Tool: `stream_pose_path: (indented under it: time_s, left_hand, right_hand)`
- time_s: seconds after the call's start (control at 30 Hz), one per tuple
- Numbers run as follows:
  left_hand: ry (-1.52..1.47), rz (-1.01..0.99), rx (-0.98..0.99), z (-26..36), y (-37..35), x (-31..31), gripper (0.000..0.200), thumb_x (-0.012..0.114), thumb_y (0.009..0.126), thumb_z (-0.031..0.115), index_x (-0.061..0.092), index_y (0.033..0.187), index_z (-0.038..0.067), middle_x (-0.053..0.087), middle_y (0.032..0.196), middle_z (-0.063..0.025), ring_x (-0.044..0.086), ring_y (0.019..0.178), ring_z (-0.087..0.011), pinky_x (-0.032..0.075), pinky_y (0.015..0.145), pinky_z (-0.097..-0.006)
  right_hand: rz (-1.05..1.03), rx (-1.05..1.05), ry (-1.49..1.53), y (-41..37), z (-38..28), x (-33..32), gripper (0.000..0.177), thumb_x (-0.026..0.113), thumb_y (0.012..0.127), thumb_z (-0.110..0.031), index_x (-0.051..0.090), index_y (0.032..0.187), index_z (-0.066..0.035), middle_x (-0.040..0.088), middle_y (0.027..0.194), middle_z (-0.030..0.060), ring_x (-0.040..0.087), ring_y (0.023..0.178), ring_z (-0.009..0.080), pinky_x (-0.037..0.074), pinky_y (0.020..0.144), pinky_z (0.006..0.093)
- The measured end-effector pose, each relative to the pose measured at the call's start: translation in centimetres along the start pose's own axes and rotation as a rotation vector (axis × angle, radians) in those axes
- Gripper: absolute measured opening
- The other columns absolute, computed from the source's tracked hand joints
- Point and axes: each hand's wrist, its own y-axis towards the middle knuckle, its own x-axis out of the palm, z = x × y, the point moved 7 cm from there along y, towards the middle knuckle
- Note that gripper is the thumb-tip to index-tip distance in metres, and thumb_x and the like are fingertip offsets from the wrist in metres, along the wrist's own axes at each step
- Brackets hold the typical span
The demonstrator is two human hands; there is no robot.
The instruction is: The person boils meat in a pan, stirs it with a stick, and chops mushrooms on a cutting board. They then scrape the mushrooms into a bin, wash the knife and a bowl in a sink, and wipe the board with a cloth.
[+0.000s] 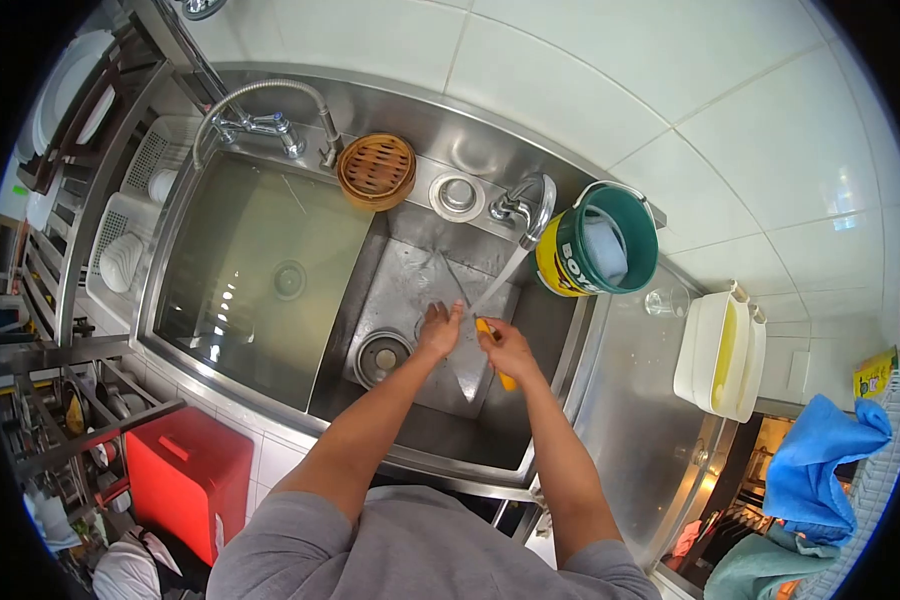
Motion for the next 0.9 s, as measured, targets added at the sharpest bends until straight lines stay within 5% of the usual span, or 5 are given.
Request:
stream_pose_path:
  time_s: [0.07, 0.27, 0.47, 0.73, 0.9]
  left_hand:
    - [-0.342, -0.069, -0.113, -1.5, -0.6, 0.2, 0.079, 0.032, 0.1, 0.06, 0.037, 0.145, -0.004, 0.051, 0.142, -0.0225, 0.052, 0.127, -0.0428, 0.044, 0.1, -0.0536]
    - [-1.301, -0.05, -0.252, -2.1, 0.9, 6.1, 0.03, 0.066, 0.094, 0.023, 0.058, 0.108, -0.002, 0.066, 0.097, -0.0113, 0.065, 0.088, -0.0214, 0.055, 0.066, -0.0374]
    - [-1.066, -0.052, -0.253, 1.8, 1.3, 3.0, 0.017, 0.071, 0.086, 0.004, 0.061, 0.096, -0.005, 0.067, 0.085, -0.0122, 0.066, 0.073, -0.0204, 0.054, 0.058, -0.0329]
    - [-1.444, -0.25, -0.165, 4.2, 5.4, 4.7, 0.017, 0.056, 0.098, 0.007, 0.063, 0.095, -0.008, 0.07, 0.088, -0.0204, 0.071, 0.072, -0.0295, 0.057, 0.055, -0.0378]
    - [-0.934, -0.169, -0.034, 5.1, 5.3, 2.0, 0.027, 0.062, 0.097, 0.021, 0.069, 0.095, -0.004, 0.071, 0.08, -0.0128, 0.066, 0.061, -0.0196, 0.052, 0.048, -0.0316]
  right_hand:
    - [0.19, -0.409, -0.501, 0.1, -1.9, 1.0, 0.034, 0.066, 0.089, -0.023, 0.055, 0.114, -0.003, 0.066, 0.095, 0.019, 0.068, 0.078, 0.037, 0.055, 0.067, 0.047]
    - [0.126, -0.174, -0.7, -1.1, -3.7, 2.6, 0.04, 0.07, 0.083, -0.019, 0.046, 0.112, -0.005, 0.064, 0.11, 0.0214, 0.065, 0.09, 0.0459, 0.052, 0.077, 0.0549]
    - [0.174, -0.184, -0.785, -6.9, -2.4, -0.7, 0.04, 0.069, 0.084, -0.02, 0.045, 0.113, -0.006, 0.062, 0.105, 0.0187, 0.067, 0.085, 0.0409, 0.055, 0.071, 0.0508]
    - [0.345, -0.115, -0.697, -18.6, -1.1, -7.6, 0.037, 0.074, 0.083, -0.021, 0.051, 0.11, -0.01, 0.065, 0.099, 0.0145, 0.067, 0.082, 0.0391, 0.054, 0.069, 0.0483]
    - [0.435, -0.007, -0.601, -23.7, 0.9, -9.4, 0.037, 0.076, 0.081, -0.017, 0.054, 0.11, -0.01, 0.067, 0.102, 0.0144, 0.067, 0.085, 0.0392, 0.054, 0.071, 0.0464]
